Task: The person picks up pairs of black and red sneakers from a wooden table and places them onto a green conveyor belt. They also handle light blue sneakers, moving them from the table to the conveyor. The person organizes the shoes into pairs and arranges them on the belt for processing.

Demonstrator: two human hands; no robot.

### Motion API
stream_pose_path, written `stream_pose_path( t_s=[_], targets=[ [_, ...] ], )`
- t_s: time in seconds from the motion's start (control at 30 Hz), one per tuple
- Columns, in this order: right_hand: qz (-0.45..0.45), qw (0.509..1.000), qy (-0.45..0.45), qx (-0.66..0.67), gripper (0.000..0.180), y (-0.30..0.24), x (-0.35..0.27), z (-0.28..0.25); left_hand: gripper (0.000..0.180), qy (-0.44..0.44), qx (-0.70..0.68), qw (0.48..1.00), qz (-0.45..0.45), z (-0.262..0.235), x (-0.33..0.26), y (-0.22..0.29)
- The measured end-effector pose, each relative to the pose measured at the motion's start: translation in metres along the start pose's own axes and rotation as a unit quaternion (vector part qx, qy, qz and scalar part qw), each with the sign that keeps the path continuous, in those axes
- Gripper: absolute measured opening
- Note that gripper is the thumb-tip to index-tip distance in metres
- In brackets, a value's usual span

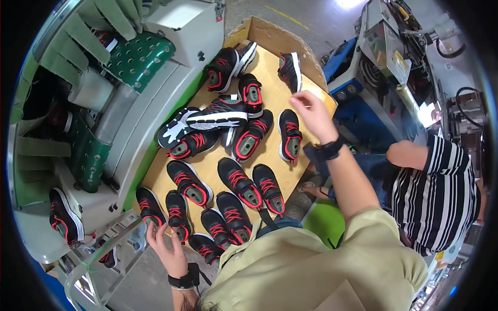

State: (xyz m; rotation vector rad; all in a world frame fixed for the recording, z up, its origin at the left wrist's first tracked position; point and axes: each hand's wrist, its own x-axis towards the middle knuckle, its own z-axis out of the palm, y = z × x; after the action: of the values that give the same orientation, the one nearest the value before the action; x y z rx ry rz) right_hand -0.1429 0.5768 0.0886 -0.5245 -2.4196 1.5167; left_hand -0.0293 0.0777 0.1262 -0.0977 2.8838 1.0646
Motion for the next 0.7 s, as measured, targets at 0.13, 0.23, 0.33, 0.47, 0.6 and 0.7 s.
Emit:
stream_pose_path(
  t_s=[0.13, 0.23, 0.33, 0.47, 0.6, 0.7],
  targets=[
    [0.074, 0.977, -0.124, -0.158, 0.059, -0.046, 0.0, 0.092, 0.03, -0.034, -0.007, 0.999, 0.027, 0.011, 0.006, 0.025],
    [0.061, 0.974, -0.048, -0.213, 0.08, -0.045, -0.01, 0.161, 0.03, -0.038, -0.015, 0.998, 0.054, 0.018, 0.006, 0.047],
    [0.016, 0.997, 0.052, 0.051, 0.082, -0.044, -0.029, 0.172, 0.032, -0.045, 0.023, 0.996, 0.076, 0.019, 0.006, 0.055],
    [-0.033, 0.999, 0.012, 0.032, 0.074, -0.057, -0.068, 0.176, 0.04, -0.079, -0.202, 0.976, 0.005, 0.037, 0.021, 0.041],
    [-0.131, 0.99, -0.011, 0.043, 0.069, -0.066, -0.11, 0.159, 0.073, -0.173, -0.389, 0.9, -0.097, 0.066, 0.044, 0.087],
    [-0.247, 0.968, 0.005, 0.041, 0.078, -0.072, -0.15, 0.14, 0.124, -0.241, -0.549, 0.8, -0.029, 0.074, 0.04, 0.124]
  ],
)
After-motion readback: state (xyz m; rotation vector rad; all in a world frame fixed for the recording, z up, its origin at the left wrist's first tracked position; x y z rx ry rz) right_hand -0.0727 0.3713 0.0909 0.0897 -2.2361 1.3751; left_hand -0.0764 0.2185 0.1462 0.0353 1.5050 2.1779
